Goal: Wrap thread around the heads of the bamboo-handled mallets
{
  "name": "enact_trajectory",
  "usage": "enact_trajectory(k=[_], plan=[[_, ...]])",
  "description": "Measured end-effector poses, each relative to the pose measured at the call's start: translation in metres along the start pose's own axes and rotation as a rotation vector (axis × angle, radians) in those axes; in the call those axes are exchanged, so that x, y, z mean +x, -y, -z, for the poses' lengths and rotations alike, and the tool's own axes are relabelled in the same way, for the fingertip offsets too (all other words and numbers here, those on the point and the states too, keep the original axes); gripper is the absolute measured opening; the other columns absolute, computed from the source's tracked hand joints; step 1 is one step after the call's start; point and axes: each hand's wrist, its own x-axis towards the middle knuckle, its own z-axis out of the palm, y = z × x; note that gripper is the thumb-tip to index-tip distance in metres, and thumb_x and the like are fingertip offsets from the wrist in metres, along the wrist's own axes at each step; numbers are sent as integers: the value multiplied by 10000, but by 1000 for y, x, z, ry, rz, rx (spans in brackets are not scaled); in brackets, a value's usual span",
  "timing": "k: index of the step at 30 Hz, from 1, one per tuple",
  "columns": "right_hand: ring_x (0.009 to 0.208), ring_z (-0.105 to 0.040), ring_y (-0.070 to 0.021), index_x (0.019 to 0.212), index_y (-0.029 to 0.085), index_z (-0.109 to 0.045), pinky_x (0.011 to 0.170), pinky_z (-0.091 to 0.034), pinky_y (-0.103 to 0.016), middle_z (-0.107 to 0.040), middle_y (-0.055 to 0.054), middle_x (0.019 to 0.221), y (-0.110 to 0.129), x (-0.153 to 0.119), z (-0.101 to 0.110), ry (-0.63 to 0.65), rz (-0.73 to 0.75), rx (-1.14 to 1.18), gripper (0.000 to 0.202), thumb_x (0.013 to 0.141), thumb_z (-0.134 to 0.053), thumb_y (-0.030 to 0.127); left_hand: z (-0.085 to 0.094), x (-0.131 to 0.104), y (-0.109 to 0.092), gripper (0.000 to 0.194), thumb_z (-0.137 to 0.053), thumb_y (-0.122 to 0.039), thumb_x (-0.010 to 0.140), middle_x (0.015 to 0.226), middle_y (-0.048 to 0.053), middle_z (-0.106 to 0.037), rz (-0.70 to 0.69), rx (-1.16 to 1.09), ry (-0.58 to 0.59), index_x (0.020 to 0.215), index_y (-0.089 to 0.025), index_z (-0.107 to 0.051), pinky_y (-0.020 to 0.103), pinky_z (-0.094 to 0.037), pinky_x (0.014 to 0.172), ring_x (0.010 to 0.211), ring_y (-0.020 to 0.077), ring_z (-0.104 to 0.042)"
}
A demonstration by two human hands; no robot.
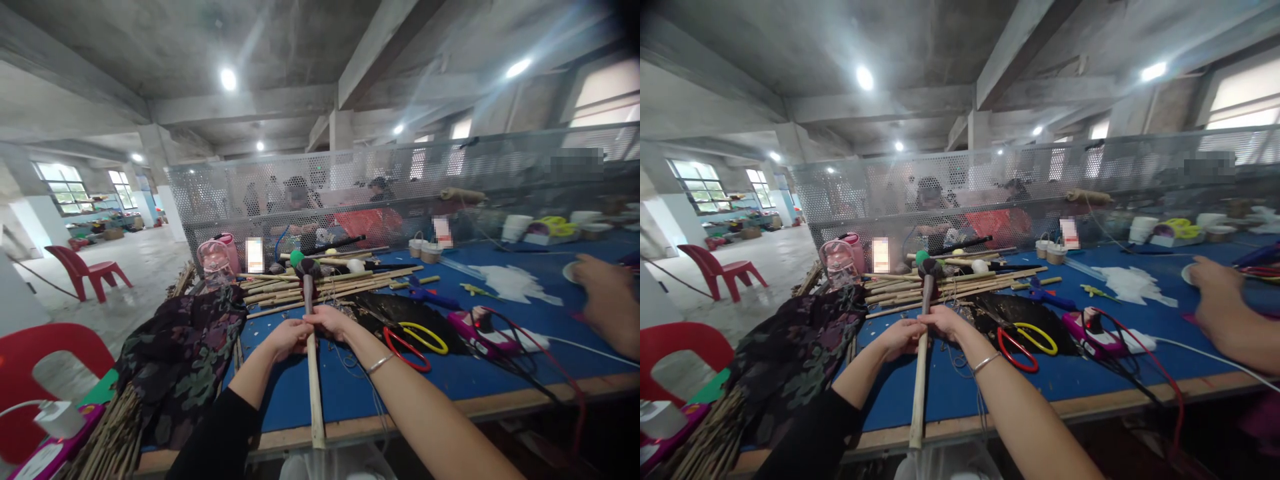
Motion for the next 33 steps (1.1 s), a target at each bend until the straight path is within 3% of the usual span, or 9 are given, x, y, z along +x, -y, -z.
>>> enact_trajectory(k=[4,6,12,17,20,22,26,28,33], plan=[[300,-267,-16,669,110,-545,311,-125,-182,-444,65,400,1,0,-7,-43,26,-27,239,644,-680,306,0,3,4,399,-746,-423,538,507,-62,-431,-75,96,-161,648,-141,-486,208,-404,511,457,53,-448],[305,-267,-15,674,115,-540,310,-128,-181,-452,65,420,2,-2,-5,-3,42,-1,244,647,-676,315,0,2,3,417,-770,-401,506,506,-62,-433,-91,82,-175,628,-144,-465,208,-407,518,463,54,-454],[291,-253,-21,663,161,-455,298,-130,-171,-399,96,411,3,-4,5,70,36,88,268,656,-662,331,-3,-3,-3,355,-732,-360,584,667,41,-573,-38,-102,58,766,-119,-546,237,-457,617,676,140,-595],[291,-270,-20,627,125,-519,307,-137,-188,-438,70,397,6,-2,-9,-104,2,-36,170,661,-640,238,-4,1,1,372,-733,-411,560,501,-57,-432,-89,90,-144,688,-135,-518,234,-432,524,490,85,-493],[329,-334,-26,638,105,-554,319,-173,-183,-509,34,450,8,-2,-14,-115,18,-41,138,664,-631,216,-2,2,2,424,-770,-416,491,523,-53,-455,-113,136,-197,675,-130,-516,234,-427,528,484,73,-474],[318,-309,-26,660,120,-546,312,-159,-180,-469,57,424,8,-4,-10,-76,27,-30,173,668,-642,263,0,1,1,415,-769,-414,502,547,-36,-482,-107,90,-150,672,-129,-520,232,-434,551,520,84,-506],[301,-293,-29,683,164,-468,295,-149,-165,-412,90,417,5,-5,4,48,54,35,264,671,-648,358,1,-2,-2,358,-728,-378,596,733,68,-605,-58,-70,73,773,-114,-562,227,-453,632,678,125,-596],[293,-291,-29,680,165,-458,289,-154,-166,-411,90,418,4,-4,6,37,44,4,277,664,-653,361,0,-1,-2,349,-718,-358,610,758,87,-616,-29,-82,110,800,-107,-567,231,-455,641,712,139,-606],[287,-266,-22,669,141,-502,290,-137,-182,-423,79,417,5,1,-3,-91,22,-95,236,653,-663,313,-1,3,3,387,-724,-431,574,501,-53,-453,-109,66,-85,708,-131,-520,202,-401,493,464,71,-483]])
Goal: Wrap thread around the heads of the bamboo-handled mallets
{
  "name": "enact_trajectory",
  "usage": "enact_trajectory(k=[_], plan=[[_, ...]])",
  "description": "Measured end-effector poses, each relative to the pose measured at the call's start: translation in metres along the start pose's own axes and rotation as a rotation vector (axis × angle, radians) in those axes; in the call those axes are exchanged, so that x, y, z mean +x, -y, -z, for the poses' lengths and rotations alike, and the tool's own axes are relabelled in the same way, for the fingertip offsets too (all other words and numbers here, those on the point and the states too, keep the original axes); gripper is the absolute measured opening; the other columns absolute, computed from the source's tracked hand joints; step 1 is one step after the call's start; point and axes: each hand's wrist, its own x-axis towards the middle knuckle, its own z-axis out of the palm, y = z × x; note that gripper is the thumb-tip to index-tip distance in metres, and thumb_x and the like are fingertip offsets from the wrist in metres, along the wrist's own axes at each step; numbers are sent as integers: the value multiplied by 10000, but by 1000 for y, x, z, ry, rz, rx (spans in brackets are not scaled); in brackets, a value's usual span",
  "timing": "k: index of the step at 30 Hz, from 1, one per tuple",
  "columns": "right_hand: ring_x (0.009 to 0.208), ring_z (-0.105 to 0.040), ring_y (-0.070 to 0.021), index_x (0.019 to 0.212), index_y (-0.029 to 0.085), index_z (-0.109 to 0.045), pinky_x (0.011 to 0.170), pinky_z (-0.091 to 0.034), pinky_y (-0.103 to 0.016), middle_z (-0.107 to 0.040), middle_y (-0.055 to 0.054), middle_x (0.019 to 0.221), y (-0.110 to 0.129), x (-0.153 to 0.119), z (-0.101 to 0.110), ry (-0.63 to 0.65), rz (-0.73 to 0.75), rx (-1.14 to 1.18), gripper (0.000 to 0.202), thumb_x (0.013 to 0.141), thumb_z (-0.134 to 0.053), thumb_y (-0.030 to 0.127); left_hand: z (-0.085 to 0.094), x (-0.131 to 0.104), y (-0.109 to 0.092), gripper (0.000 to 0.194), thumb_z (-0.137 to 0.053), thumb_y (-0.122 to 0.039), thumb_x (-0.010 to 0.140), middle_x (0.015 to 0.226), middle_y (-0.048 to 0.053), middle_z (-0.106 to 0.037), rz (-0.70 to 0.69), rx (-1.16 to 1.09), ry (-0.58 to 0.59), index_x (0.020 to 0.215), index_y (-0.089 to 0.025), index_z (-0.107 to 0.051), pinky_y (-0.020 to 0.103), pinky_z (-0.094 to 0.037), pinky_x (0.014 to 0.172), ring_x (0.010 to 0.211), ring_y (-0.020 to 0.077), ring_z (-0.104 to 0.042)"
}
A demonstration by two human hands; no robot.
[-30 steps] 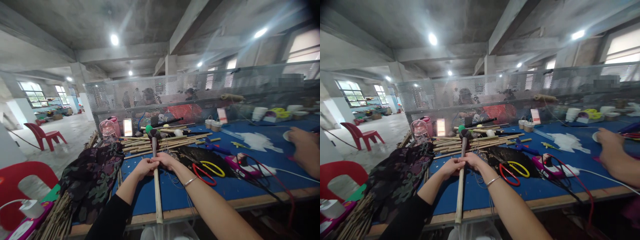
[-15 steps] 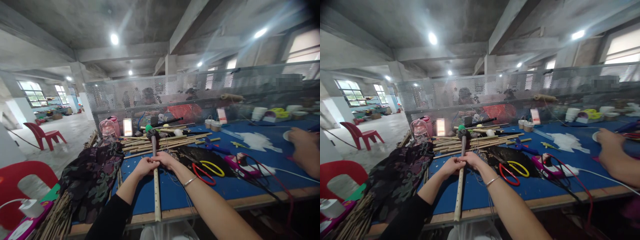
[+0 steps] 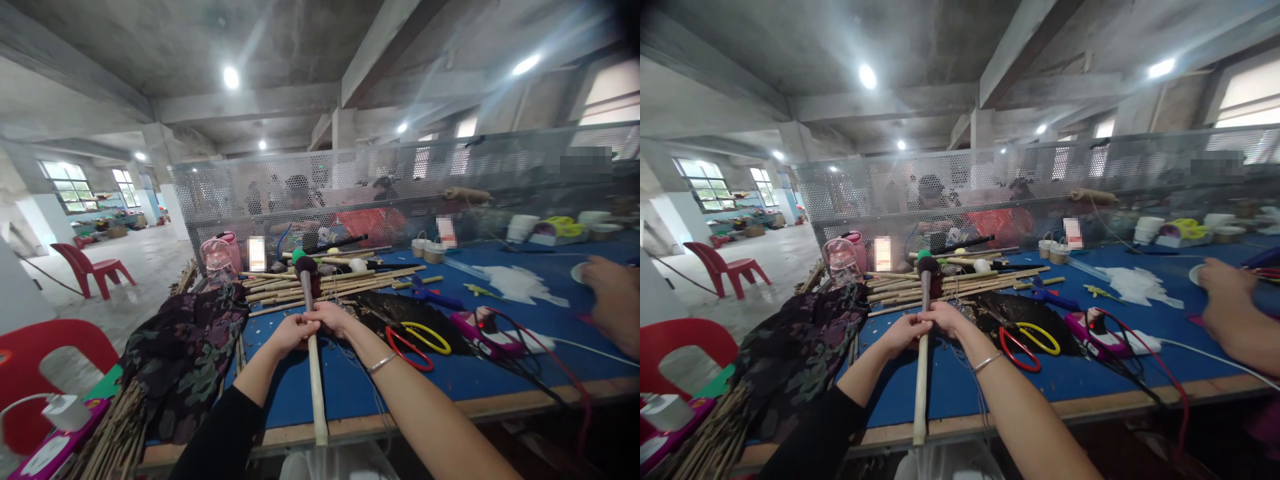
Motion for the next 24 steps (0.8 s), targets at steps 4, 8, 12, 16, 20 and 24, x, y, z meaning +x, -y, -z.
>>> enact_trajectory(k=[4,8,12,16,20,24], plan=[[284,-251,-15,689,135,-517,298,-124,-186,-439,77,421,2,-3,-2,15,28,28,229,657,-663,310,1,0,0,430,-763,-429,504,523,-50,-470,-36,43,-100,677,-135,-500,213,-410,504,470,66,-474],[281,-265,-24,699,158,-482,291,-135,-173,-409,91,403,2,-7,4,100,52,105,254,667,-651,345,0,-2,-3,385,-740,-407,558,615,8,-542,-6,-87,54,718,-128,-528,223,-437,574,612,118,-576],[274,-269,-29,685,154,-488,284,-135,-176,-401,88,388,0,-4,2,51,-15,57,240,670,-654,326,0,-2,-1,362,-706,-417,604,631,27,-561,47,-81,113,743,-125,-542,243,-449,606,610,121,-577],[279,-259,-23,663,138,-511,289,-123,-185,-433,71,411,-1,-2,-4,2,-30,21,193,690,-632,286,-2,-1,2,409,-708,-478,575,512,-56,-436,-29,55,-15,705,-133,-528,212,-399,495,446,55,-430],[283,-246,-18,693,138,-514,290,-115,-182,-438,74,426,-2,-3,1,71,-2,60,215,689,-633,317,-4,-2,-2,408,-751,-434,531,511,-57,-431,-45,29,-24,666,-131,-514,197,-384,484,455,54,-435],[290,-258,-22,678,163,-451,296,-133,-169,-397,96,401,-2,-6,9,147,8,150,295,658,-663,367,-3,-4,-4,370,-725,-409,583,658,34,-565,20,-120,106,715,-116,-542,209,-433,570,607,104,-564]])
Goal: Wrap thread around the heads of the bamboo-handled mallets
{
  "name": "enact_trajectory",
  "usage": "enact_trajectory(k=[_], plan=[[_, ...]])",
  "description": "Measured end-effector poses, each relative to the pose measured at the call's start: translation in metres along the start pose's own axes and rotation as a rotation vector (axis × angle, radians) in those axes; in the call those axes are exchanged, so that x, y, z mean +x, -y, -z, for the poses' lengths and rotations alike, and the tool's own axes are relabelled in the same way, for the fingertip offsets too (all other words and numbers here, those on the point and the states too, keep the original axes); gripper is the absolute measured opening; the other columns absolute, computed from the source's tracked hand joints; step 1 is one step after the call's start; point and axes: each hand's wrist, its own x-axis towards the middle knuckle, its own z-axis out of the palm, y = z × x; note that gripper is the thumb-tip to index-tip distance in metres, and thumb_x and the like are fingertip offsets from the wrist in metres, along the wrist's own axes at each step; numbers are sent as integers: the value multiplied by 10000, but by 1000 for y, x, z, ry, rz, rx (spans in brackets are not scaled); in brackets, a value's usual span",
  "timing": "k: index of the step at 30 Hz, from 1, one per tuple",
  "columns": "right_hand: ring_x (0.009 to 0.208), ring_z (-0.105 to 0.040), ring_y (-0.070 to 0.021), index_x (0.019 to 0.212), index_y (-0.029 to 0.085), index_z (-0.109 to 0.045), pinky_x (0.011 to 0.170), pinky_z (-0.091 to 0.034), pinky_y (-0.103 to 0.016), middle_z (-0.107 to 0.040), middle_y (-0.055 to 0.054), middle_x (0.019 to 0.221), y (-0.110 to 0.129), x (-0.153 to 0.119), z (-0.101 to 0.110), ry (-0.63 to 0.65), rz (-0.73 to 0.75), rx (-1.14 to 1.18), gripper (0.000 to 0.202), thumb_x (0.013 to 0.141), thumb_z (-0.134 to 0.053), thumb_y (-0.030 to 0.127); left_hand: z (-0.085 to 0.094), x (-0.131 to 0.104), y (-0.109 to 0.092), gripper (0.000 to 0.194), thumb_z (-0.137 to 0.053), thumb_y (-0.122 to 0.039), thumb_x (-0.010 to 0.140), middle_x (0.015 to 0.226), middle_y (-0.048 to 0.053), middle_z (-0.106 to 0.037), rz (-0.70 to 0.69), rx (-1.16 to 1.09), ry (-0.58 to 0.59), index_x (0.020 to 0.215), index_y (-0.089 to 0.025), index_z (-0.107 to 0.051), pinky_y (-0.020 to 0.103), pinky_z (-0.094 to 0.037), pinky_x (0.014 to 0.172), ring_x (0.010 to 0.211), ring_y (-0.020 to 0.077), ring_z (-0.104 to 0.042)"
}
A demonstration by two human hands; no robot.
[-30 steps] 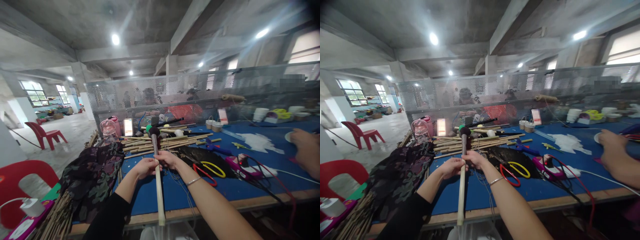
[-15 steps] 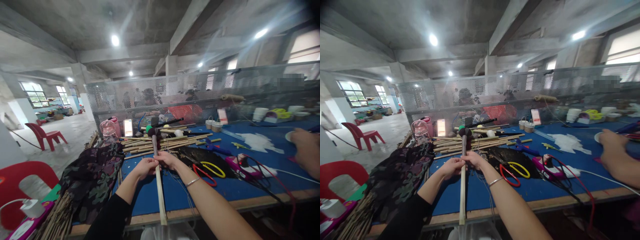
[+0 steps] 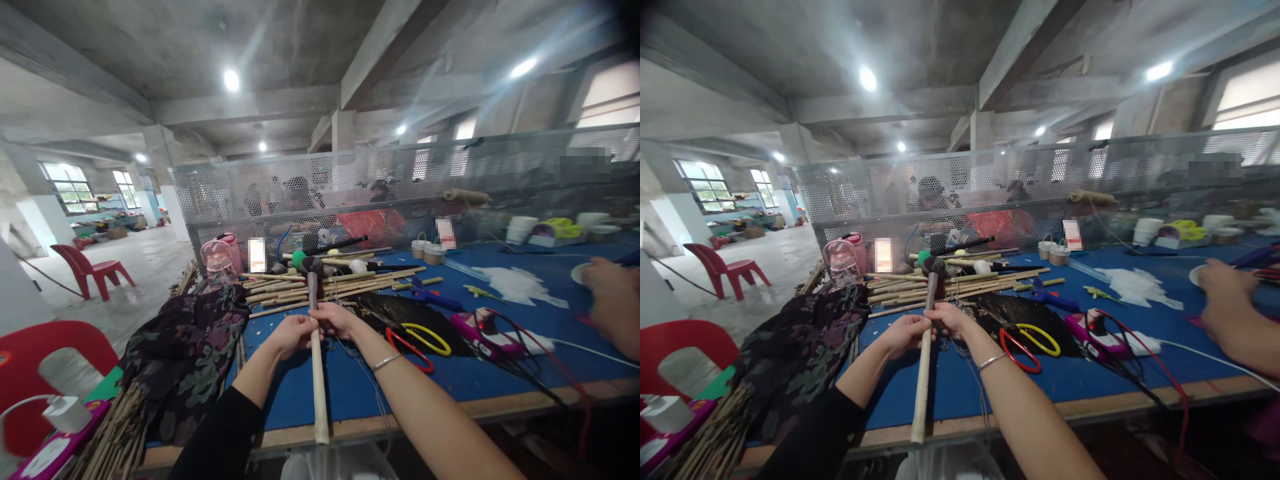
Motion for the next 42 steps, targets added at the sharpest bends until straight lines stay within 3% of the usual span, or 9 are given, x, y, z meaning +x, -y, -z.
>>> enact_trajectory(k=[3,7,9,17,21,25,30,36,42], plan=[[279,-233,-23,682,156,-472,295,-117,-174,-356,108,365,1,1,-2,-75,-48,-77,271,649,-674,333,0,0,2,348,-706,-391,602,656,40,-575,38,34,9,743,-113,-551,225,-446,582,618,117,-575],[298,-270,-20,678,127,-519,306,-136,-182,-437,74,408,0,5,-9,-149,-53,-136,247,642,-680,312,-1,2,5,397,-731,-431,546,513,-42,-477,-33,221,-221,677,-133,-504,205,-402,484,463,68,-467],[310,-289,-20,680,122,-528,311,-144,-184,-473,60,441,-1,7,-10,-143,-40,-133,246,636,-681,310,0,3,5,421,-753,-433,509,511,-42,-480,-44,251,-256,648,-135,-490,201,-398,481,461,64,-457],[293,-259,-30,655,164,-459,295,-137,-181,-387,90,404,1,1,-4,-74,20,-90,253,660,-640,340,-1,0,-1,352,-718,-395,581,611,7,-539,35,12,-35,712,-131,-526,231,-460,611,604,104,-566],[293,-258,-23,631,144,-481,305,-134,-183,-390,85,399,0,6,-10,-201,-26,-206,230,651,-655,293,-6,-1,0,378,-720,-424,569,513,-56,-449,29,144,-191,685,-145,-494,228,-443,531,481,69,-480],[304,-269,-25,634,143,-479,312,-141,-186,-394,81,406,-2,9,-12,-200,-21,-218,179,691,-610,251,-6,1,2,456,-763,-447,481,524,-45,-478,-4,207,-331,635,-150,-451,224,-432,507,483,71,-474],[307,-230,-22,699,168,-446,304,-122,-172,-361,104,423,-3,6,-3,-67,6,-61,228,682,-625,308,-3,4,3,450,-750,-459,494,493,-63,-411,-37,114,-193,559,-149,-429,220,-435,542,457,44,-424],[310,-211,-14,732,153,-472,307,-88,-160,-336,113,417,1,2,6,87,-32,49,285,638,-663,343,-3,2,2,357,-741,-372,540,606,5,-517,22,-22,-33,680,-114,-540,211,-435,594,567,78,-523],[283,-231,-12,673,147,-474,300,-118,-186,-379,99,401,0,4,-7,-66,42,-65,255,650,-650,330,-6,2,4,402,-719,-447,557,496,-60,-419,6,118,-217,620,-155,-449,233,-435,534,470,67,-465]])
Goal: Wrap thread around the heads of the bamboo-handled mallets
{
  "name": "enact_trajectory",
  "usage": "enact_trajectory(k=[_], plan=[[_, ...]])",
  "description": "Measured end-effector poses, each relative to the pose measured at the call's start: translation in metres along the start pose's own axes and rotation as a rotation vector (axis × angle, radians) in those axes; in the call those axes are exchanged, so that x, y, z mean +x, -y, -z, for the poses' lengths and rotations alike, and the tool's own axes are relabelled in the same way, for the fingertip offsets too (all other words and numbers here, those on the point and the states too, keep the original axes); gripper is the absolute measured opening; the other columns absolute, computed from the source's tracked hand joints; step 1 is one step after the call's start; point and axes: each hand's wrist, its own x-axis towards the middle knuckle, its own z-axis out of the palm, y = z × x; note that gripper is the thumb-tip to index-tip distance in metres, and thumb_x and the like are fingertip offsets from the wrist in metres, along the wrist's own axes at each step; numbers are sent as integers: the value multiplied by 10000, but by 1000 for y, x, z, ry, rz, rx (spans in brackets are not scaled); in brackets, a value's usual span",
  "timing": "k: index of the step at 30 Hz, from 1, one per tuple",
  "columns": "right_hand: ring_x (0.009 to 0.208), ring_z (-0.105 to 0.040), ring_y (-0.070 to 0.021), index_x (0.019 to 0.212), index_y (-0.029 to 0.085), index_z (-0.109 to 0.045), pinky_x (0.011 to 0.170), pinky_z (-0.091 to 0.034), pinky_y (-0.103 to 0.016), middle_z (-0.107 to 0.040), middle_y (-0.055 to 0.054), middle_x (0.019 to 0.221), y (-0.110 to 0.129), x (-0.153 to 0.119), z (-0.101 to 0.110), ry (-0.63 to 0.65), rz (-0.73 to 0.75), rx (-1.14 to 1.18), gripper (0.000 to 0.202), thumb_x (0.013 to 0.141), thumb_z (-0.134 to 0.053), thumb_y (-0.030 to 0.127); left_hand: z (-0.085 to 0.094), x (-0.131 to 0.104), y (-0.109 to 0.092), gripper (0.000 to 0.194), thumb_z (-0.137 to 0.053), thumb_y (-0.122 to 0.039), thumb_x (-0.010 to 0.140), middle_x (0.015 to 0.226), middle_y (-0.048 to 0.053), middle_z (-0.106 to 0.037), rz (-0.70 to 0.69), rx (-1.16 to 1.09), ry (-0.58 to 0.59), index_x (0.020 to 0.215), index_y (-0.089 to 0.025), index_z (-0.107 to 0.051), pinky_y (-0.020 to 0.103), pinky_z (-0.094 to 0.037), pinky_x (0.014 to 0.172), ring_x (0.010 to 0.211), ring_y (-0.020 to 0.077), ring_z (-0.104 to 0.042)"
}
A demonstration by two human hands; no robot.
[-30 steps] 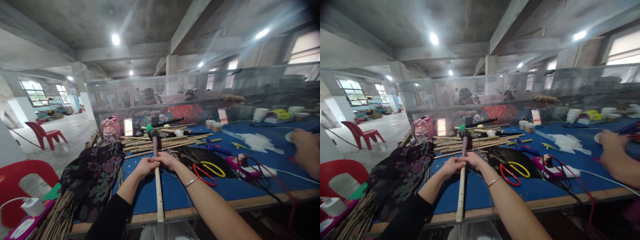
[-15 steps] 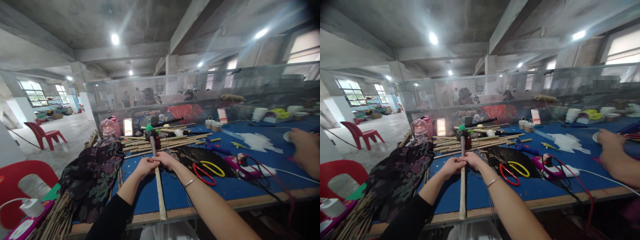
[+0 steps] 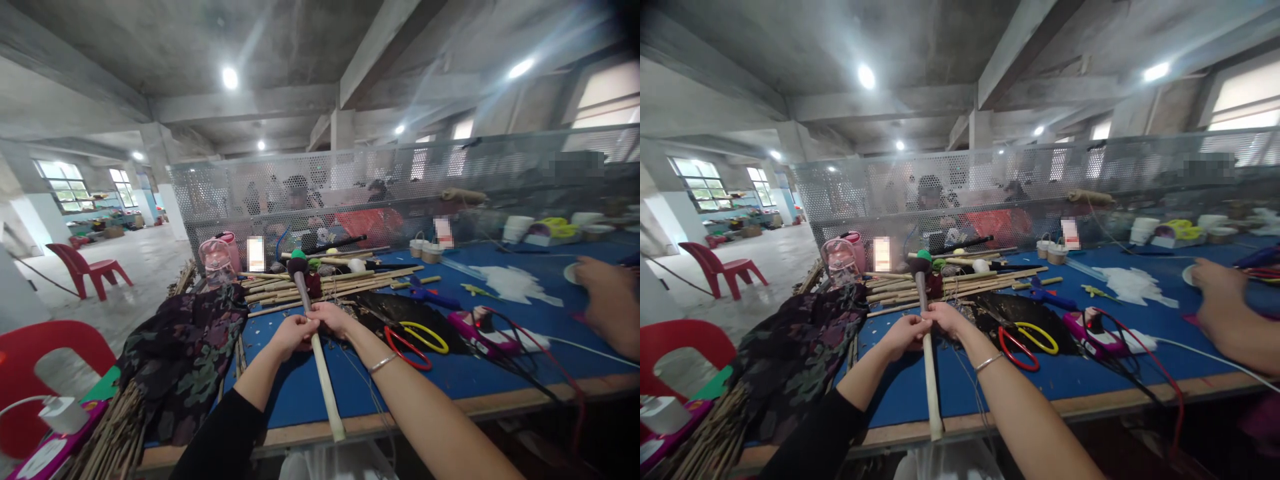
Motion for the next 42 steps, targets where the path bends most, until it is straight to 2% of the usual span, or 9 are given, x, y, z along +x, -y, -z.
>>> enact_trajectory(k=[3,10,18,24,27,30,33,39,42], plan=[[297,-261,-13,670,147,-471,300,-129,-182,-409,88,427,1,-1,-1,-24,25,6,265,650,-651,340,2,0,-1,437,-755,-436,507,503,-56,-436,-53,22,-36,608,-155,-436,220,-417,507,470,72,-477],[302,-232,-17,744,154,-481,298,-111,-167,-382,105,424,-2,-4,14,172,-64,78,310,627,-682,359,10,-5,-7,335,-710,-374,595,721,77,-609,94,-77,260,728,-119,-538,223,-452,591,687,144,-608],[298,-225,-9,698,148,-470,302,-110,-176,-374,100,430,-4,-1,0,54,-24,-36,302,632,-672,362,7,-1,2,450,-705,-511,533,462,-58,-446,-76,228,-74,629,-170,-428,199,-353,426,396,60,-409],[309,-255,-19,719,170,-440,296,-121,-170,-405,93,459,0,-3,2,58,50,116,317,645,-657,389,10,-4,-6,401,-702,-470,571,582,2,-526,-35,-61,150,679,-145,-494,235,-436,569,581,119,-560],[289,-238,-22,688,166,-442,292,-119,-175,-369,100,407,-2,-3,3,18,-20,47,280,649,-650,349,7,-6,-6,360,-679,-441,598,641,43,-575,22,-20,152,652,-143,-485,247,-437,571,592,132,-572],[279,-190,-20,673,167,-446,297,-103,-181,-305,117,373,-3,-2,1,-25,-69,-9,254,662,-638,333,6,-4,0,342,-614,-461,651,539,-3,-510,-16,135,83,606,-154,-470,225,-385,498,477,100,-491],[296,-175,-19,685,172,-444,311,-87,-180,-282,123,381,-3,-2,0,-26,-73,7,264,651,-650,335,9,-1,6,327,-571,-478,689,507,-29,-470,-171,336,-58,677,-153,-540,213,-331,489,462,93,-430],[314,-145,-27,686,185,-425,324,-64,-183,-246,127,377,-3,-1,4,15,-83,43,270,641,-649,329,13,12,-11,141,-501,-312,751,504,-63,-369,-530,597,-560,690,-186,-478,214,-245,522,487,95,-338],[313,-138,-27,673,186,-417,328,-67,-178,-244,128,368,-6,1,6,24,-75,45,255,633,-646,292,8,20,-29,280,-487,-257,743,487,-61,-274,-672,720,-542,522,-189,-330,226,-207,526,499,91,-269]])
